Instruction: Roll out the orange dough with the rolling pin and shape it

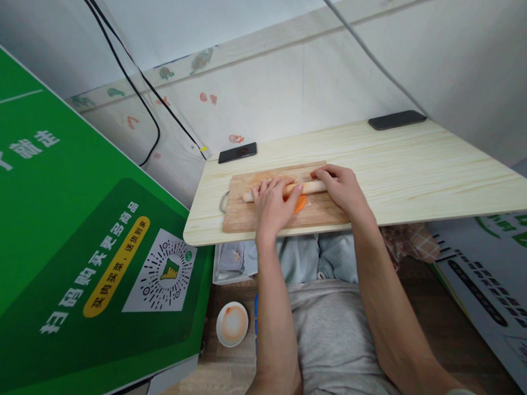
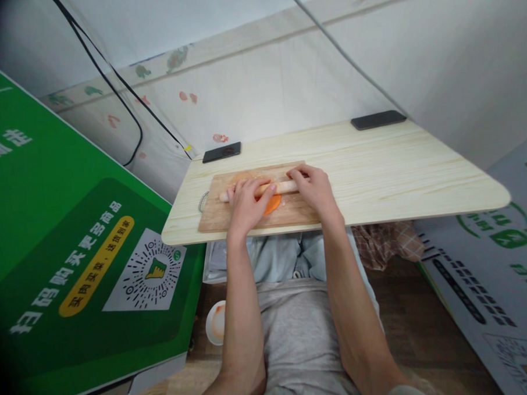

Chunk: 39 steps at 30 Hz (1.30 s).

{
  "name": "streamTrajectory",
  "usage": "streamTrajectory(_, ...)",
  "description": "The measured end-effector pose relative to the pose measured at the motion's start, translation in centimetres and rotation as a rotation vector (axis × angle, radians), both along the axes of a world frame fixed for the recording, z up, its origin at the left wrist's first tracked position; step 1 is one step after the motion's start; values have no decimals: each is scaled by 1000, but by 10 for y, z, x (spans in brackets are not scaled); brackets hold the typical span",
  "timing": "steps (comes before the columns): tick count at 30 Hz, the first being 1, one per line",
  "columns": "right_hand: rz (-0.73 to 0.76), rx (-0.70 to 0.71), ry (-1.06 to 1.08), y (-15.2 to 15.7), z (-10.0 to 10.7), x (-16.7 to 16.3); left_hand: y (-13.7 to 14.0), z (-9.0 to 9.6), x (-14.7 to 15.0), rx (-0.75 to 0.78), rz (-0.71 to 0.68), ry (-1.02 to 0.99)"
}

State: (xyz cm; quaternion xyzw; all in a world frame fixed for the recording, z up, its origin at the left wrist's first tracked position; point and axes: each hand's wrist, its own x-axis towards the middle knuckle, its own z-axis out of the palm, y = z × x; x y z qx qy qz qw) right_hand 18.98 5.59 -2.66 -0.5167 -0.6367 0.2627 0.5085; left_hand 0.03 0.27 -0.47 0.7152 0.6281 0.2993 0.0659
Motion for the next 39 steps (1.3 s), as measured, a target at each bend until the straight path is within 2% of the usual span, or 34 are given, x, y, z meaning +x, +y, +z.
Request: streamTrajectory(39,-4,-3,-18,-3,2,0,0,0,0,-6,-5,5)
